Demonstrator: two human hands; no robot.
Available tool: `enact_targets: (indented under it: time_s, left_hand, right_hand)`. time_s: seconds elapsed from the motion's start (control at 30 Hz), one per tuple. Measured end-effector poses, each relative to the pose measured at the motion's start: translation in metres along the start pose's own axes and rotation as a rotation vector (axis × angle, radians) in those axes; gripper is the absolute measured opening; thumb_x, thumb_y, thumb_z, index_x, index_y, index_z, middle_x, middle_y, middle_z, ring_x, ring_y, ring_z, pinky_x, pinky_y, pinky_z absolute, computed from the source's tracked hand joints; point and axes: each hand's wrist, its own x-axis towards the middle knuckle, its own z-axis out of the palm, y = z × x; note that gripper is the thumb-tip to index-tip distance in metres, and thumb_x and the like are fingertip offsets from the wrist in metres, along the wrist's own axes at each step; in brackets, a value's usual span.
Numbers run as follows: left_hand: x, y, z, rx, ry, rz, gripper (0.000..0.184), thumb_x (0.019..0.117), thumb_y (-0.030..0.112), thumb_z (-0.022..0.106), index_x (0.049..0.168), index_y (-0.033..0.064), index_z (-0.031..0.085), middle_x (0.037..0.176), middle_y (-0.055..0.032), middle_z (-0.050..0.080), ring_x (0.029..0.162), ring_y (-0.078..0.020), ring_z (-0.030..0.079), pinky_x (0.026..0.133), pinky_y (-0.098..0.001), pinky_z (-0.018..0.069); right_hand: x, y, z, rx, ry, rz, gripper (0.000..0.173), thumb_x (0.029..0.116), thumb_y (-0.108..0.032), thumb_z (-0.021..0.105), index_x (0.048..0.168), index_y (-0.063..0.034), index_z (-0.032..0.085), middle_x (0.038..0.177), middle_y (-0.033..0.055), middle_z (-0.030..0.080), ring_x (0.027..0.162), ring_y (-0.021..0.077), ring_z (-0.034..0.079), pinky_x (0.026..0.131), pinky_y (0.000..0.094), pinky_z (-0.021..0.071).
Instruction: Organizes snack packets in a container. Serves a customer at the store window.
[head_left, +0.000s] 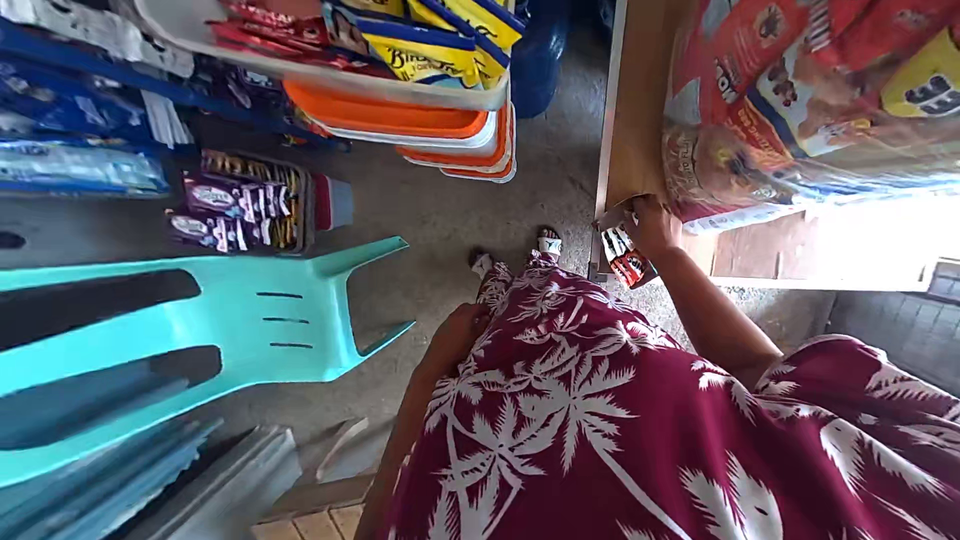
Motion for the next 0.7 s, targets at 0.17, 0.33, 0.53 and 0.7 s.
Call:
enact_targets:
  time_s: [0.17, 0.33, 0.53, 0.7]
  left_hand:
    - [0.025, -0.009, -0.039, 0.114, -0.07, 0.073, 0.03, 0.1056, 0.015, 0.056, 0.129, -0.0022, 0.063, 0.125, -0.0258, 0.063, 0.117, -0.0416, 0.063, 0.101, -0.0595, 0.0485]
    - [0.05, -0.032, -0.076, 0.214, -0.089, 0.23, 0.029, 0.1063, 0.013, 0.054, 0.127, -0.0032, 0.064, 0.126, -0.0276, 0.065, 0.121, -0.0452, 0.061, 0.103, -0.063, 0.0462]
    - [0.043, -0.055, -0.149, 0.225, -0.054, 0.223, 0.03, 0.1049, 0.013, 0.056, 0.13, -0.0026, 0.064, 0.128, -0.0268, 0.063, 0.121, -0.0441, 0.06, 0.104, -0.0632, 0.045]
    - [0.038, -0.08, -0.188, 0.227, -0.074, 0.121, 0.033, 0.1051, 0.013, 0.053, 0.133, -0.0031, 0.062, 0.135, -0.0256, 0.061, 0.127, -0.0413, 0.058, 0.109, -0.0587, 0.0432]
  right_hand:
    - [0.003, 0.026, -0.001, 0.068, -0.105, -0.196, 0.038, 0.1048, -0.03, 0.054, 0.137, -0.0135, 0.065, 0.141, 0.0179, 0.061, 0.125, 0.0429, 0.061, 0.098, 0.072, 0.0456]
    - [-0.012, 0.039, -0.005, 0.341, -0.008, -0.101, 0.051, 0.1048, -0.037, 0.056, 0.147, -0.008, 0.055, 0.143, 0.024, 0.057, 0.131, 0.0434, 0.055, 0.11, 0.0642, 0.0411]
    - [-0.064, 0.019, -0.006, 0.49, 0.181, 0.2, 0.041, 0.1063, -0.021, 0.054, 0.142, -0.0023, 0.058, 0.139, 0.027, 0.059, 0.125, 0.0438, 0.06, 0.107, 0.0614, 0.0451]
    - [-0.08, -0.028, 0.011, 0.452, 0.203, 0.199, 0.037, 0.1062, -0.015, 0.053, 0.138, 0.0019, 0.059, 0.134, 0.0299, 0.061, 0.122, 0.0474, 0.06, 0.105, 0.0658, 0.0447]
